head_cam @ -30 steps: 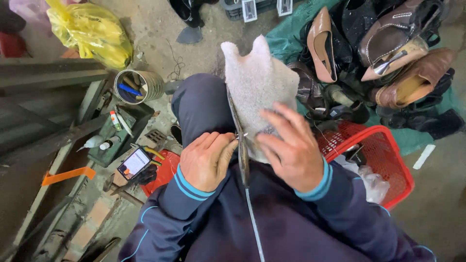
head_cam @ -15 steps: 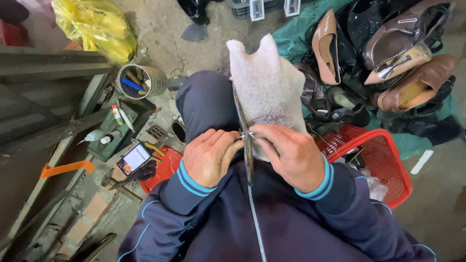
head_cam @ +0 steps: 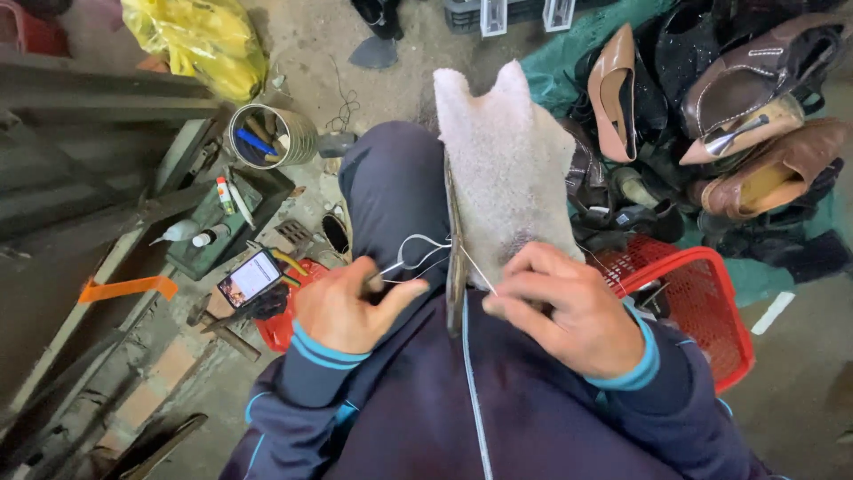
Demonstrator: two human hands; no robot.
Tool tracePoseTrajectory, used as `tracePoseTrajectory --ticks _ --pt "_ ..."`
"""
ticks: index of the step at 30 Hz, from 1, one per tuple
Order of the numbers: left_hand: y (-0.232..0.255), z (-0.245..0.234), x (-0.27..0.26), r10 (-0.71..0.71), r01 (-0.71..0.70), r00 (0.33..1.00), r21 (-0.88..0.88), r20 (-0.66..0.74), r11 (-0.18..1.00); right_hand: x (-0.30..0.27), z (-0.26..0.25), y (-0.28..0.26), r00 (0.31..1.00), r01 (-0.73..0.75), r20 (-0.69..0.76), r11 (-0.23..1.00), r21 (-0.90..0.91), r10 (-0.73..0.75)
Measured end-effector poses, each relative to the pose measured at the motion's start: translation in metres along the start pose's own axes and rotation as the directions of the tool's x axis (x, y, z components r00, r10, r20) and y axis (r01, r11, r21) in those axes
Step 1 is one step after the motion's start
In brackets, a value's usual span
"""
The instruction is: Hand-stitching a shoe sole to the upper part of a shoe using a needle and thread.
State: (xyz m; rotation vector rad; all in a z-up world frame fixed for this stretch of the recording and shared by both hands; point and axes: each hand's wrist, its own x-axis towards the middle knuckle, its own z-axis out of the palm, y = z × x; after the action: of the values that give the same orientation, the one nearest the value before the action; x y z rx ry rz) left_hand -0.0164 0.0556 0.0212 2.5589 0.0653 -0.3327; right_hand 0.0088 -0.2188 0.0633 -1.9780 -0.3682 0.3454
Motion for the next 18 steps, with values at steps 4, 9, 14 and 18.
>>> tracePoseTrajectory --ticks 4,9,14,18 --pt "0.014 0.023 0.006 0.043 -0.055 0.997 -0.226 -0.057 0.973 -0.007 -0.011 -0.026 0.997 0.071 -0.012 0.919 0.388 -0.072" --pt "0.025 0.017 0.001 -0.008 0.012 1.000 -0.520 0.010 0.854 -0.014 0.026 -0.031 0.992 0.093 -0.095 0.988 0.127 -0.081" --pt "0.024 0.010 0.001 -0.038 0.041 0.999 -0.553 0.018 0.832 -0.006 0.051 -0.013 0.968 0.051 -0.179 0.831 -0.553 -0.179" --pt "0.017 0.028 0.005 0.068 -0.099 0.995 -0.588 -0.075 0.803 -0.013 0.016 0.015 0.961 0.001 -0.249 0.899 -0.439 -0.122"
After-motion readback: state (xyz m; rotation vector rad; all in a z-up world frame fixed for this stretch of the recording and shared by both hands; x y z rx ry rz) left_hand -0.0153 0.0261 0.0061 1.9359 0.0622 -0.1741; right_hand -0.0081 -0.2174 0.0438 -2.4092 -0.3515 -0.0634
